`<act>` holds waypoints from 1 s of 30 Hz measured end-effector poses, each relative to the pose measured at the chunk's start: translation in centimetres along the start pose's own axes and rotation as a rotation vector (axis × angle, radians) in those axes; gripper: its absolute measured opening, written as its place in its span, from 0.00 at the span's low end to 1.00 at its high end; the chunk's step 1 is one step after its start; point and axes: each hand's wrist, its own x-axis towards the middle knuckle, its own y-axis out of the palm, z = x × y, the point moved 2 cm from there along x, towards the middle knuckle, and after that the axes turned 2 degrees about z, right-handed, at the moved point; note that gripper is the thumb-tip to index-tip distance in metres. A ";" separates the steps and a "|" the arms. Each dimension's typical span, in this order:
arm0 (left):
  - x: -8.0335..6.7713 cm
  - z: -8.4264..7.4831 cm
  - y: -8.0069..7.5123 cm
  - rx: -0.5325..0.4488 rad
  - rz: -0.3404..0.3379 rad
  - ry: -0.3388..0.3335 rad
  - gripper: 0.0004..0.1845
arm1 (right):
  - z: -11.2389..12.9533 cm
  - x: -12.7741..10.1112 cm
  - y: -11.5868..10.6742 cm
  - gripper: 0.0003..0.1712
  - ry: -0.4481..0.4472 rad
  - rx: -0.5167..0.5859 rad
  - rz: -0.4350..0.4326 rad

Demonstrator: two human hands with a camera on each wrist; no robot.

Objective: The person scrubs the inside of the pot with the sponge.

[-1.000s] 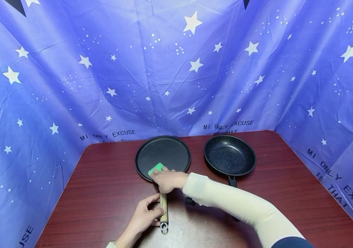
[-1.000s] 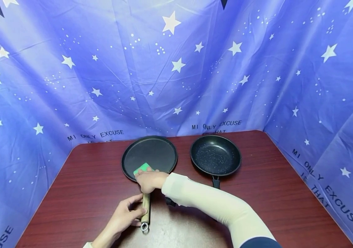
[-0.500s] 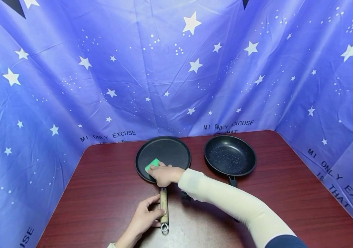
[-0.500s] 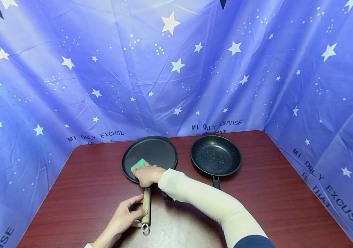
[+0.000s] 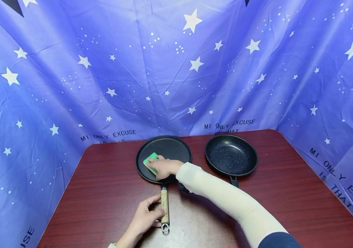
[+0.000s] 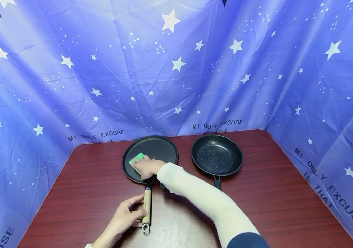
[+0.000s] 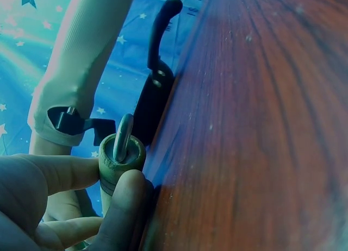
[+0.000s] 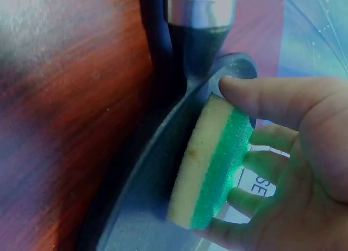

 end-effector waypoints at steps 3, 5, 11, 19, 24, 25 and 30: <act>0.0 0.0 0.0 -0.003 0.001 0.003 0.37 | -0.2 0.2 -0.1 0.47 -0.005 -0.005 -0.006; 0.0 -0.1 0.0 -0.002 0.006 0.010 0.36 | -0.4 0.4 -0.2 0.47 -0.003 -0.004 -0.006; 0.0 0.0 0.1 -0.005 0.011 0.023 0.36 | -1.2 1.0 -0.6 0.46 0.028 0.013 -0.005; 0.0 0.2 0.1 -0.016 0.005 0.000 0.36 | -2.9 1.1 -1.4 0.45 0.085 0.055 -0.004; 0.0 0.1 0.1 -0.010 0.007 0.001 0.36 | -4.2 0.7 -1.7 0.44 0.116 0.052 -0.006; 0.0 0.0 0.1 -0.009 0.007 0.002 0.36 | -4.4 0.6 -1.7 0.44 0.122 0.050 -0.006; 0.0 0.0 0.0 -0.016 0.007 -0.003 0.36 | -5.1 0.0 -2.0 0.44 0.141 0.023 0.005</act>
